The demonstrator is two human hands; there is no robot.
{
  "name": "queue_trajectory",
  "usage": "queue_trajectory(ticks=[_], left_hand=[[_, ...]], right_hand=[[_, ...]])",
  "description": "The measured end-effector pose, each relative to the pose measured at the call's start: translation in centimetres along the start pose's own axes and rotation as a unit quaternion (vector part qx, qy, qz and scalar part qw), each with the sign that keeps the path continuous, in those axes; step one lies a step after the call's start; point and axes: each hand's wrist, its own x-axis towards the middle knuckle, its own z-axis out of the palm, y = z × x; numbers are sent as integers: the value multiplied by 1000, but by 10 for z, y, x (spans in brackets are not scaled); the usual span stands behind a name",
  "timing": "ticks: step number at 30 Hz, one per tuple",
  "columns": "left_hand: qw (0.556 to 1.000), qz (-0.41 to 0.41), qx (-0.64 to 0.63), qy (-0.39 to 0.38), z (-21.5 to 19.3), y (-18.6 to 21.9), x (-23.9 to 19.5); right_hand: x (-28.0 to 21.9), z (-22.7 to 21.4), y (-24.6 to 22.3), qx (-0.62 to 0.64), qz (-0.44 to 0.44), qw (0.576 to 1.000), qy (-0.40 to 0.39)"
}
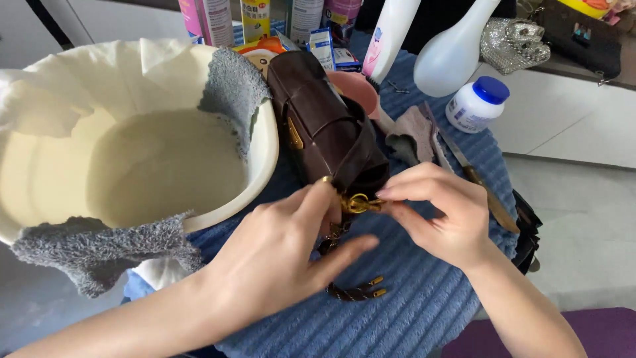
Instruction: Applying a cut lemon to the metal hardware of a brown leather handbag to clean or polish it.
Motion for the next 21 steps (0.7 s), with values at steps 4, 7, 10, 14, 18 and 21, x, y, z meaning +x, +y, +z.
queue_trajectory(ticks=[4,7,10,14,18,21], left_hand=[[996,40,59,59,4,-10,9],[977,161,105,93,2,-15,14],[987,131,22,85,2,-16,15],[983,154,-48,83,6,-19,14],[976,168,-98,95,6,-19,14],[975,151,-121,104,6,-16,14]], right_hand=[[0,0,4,2,-19,1000,3],[5,-4,6,14,-31,999,-4],[19,-13,8,45,-49,997,-39],[41,-27,5,27,-91,988,-122],[62,-37,-5,21,-77,978,-194],[69,-36,0,55,-69,975,-205]])
